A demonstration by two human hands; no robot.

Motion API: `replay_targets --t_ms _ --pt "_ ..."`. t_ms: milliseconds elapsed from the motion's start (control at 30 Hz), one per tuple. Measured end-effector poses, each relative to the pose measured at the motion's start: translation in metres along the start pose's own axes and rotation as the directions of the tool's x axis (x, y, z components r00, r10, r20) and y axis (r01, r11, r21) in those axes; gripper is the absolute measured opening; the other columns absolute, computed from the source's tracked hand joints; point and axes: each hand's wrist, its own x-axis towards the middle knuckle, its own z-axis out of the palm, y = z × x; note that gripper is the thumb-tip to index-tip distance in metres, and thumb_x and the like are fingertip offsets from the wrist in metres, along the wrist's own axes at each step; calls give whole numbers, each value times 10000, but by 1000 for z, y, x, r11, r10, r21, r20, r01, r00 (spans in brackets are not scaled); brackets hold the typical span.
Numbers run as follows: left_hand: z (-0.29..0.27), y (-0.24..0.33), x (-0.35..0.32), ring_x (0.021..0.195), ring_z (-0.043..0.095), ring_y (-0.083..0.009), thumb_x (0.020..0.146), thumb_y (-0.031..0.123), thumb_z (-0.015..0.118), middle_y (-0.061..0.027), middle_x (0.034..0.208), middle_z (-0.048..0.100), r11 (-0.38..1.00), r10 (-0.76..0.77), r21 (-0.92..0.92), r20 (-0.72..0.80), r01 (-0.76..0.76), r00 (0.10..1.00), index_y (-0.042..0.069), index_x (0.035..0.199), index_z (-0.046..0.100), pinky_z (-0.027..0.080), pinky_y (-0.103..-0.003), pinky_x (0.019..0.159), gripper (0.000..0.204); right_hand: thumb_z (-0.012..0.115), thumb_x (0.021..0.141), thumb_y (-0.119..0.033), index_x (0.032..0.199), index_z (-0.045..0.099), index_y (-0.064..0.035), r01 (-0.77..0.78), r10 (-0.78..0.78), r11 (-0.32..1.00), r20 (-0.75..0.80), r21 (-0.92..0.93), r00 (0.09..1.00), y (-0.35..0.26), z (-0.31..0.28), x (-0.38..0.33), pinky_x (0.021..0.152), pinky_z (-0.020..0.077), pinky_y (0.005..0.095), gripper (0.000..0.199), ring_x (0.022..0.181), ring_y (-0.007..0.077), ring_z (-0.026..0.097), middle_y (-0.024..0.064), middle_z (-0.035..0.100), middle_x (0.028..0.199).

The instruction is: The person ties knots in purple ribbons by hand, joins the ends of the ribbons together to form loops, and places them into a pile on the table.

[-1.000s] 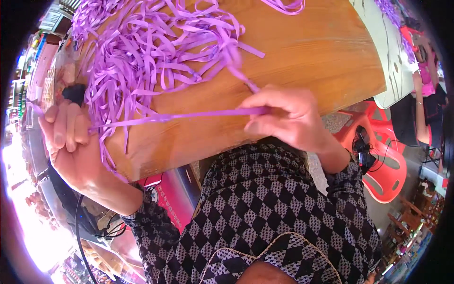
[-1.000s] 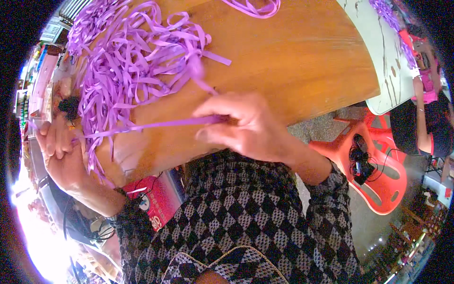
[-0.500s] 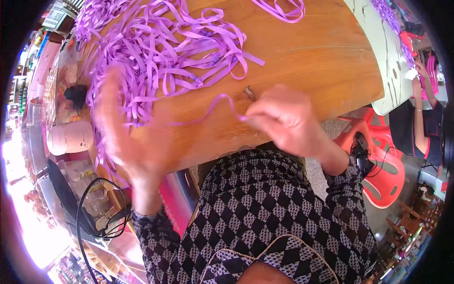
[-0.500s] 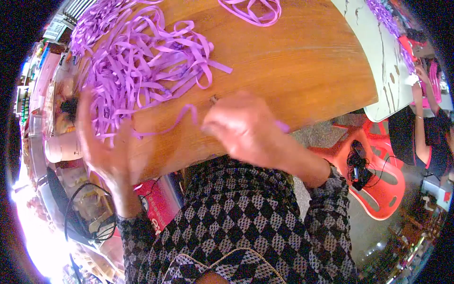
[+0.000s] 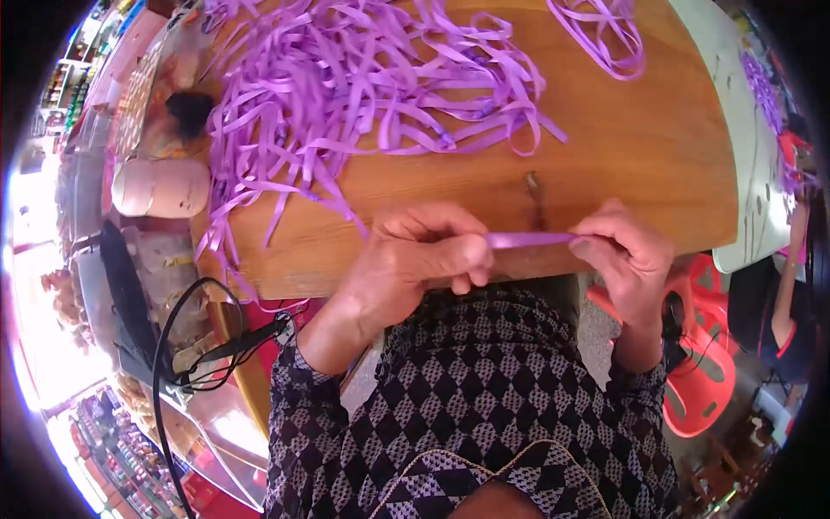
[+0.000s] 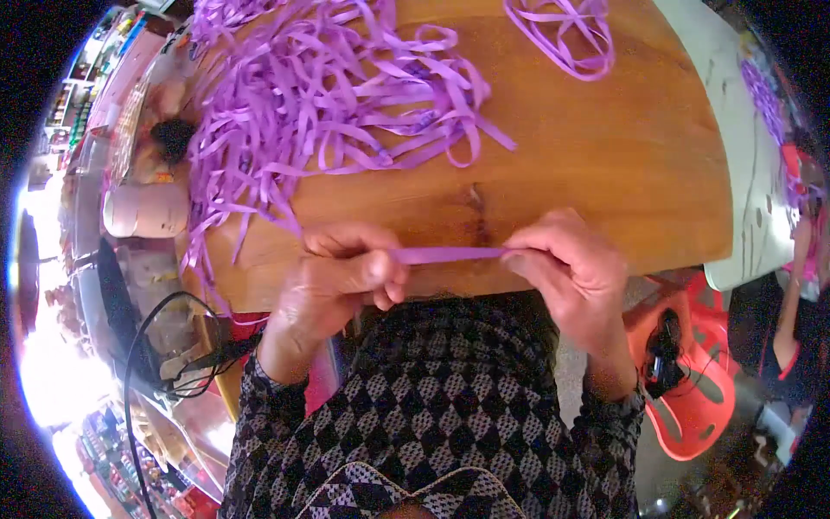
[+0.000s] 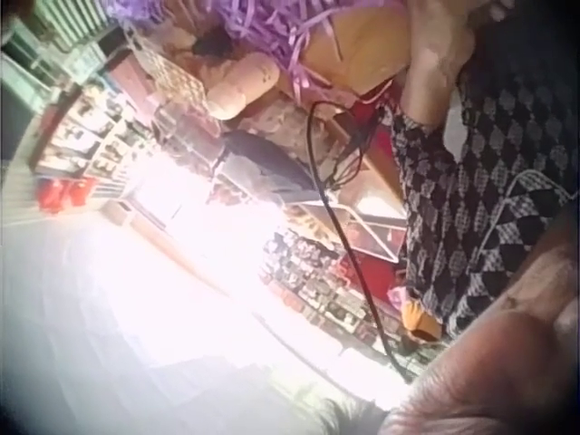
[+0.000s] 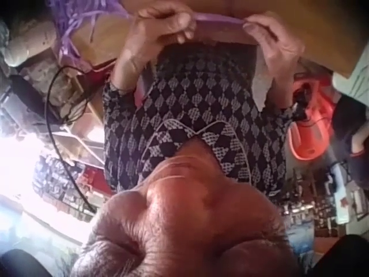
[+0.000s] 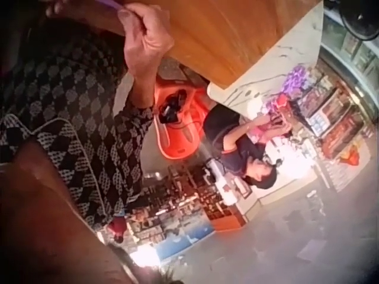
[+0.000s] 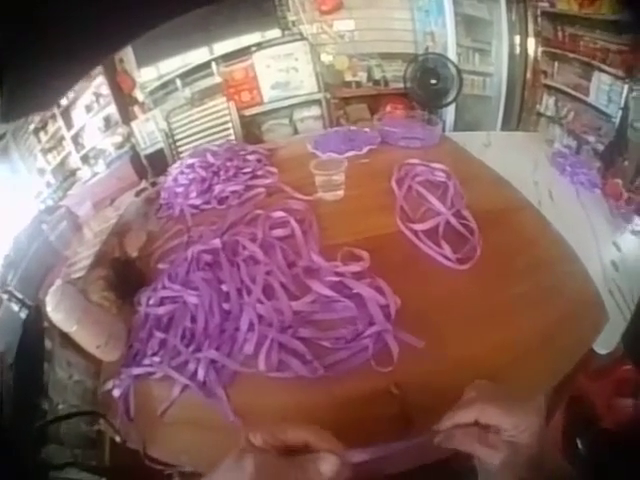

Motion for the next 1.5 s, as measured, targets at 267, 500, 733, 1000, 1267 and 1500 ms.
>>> replay_targets --t_ms 267,500,733,1000,1267,1500 --pt "5 -1 6 438 332 0 860 101 546 -151 964 629 936 239 -251 -59 -246 969 11 1020 578 244 -142 385 187 674 629 41 790 608 -6 253 -252 945 31 -209 967 8 29 -5 546 373 306 180 596 214 502 77 551 692" --pt "24 -6 4 927 544 -96 734 -91 607 -59 1055 596 965 163 216 -56 -147 985 -1 1134 532 441 -248 833 416 665 556 -16 816 577 -13 482 -476 804 110 -348 873 -8 31 6 541 345 335 274 561 210 480 49 534 692" --pt "27 -14 7 742 492 -13 772 -51 608 22 837 574 952 102 291 -20 -92 995 5 1001 552 389 -158 631 243 689 644 -56 778 582 -8 430 -435 869 33 -247 900 0 29 9 558 361 318 178 571 218 505 69 560 696" --pt "25 -19 3 569 474 -26 822 -31 564 1 730 559 920 237 322 2 -225 971 2 1000 509 377 -167 491 189 621 811 -22 843 584 47 -248 278 836 12 490 961 -7 44 -2 606 457 198 85 693 80 549 23 591 769" --pt "30 -27 2 604 496 -55 877 20 524 -52 796 579 815 466 428 -83 -390 881 -13 994 491 412 -174 533 125 606 828 -38 928 570 48 -382 330 708 199 594 923 -7 42 -2 646 482 211 136 688 89 561 53 599 800" --pt "29 -18 3 617 501 -63 883 62 524 -66 811 580 863 386 410 -160 -295 909 -17 961 499 412 -180 555 114 594 804 45 1129 453 64 -235 249 768 61 595 967 -8 57 -6 640 464 214 355 728 109 547 88 567 852"
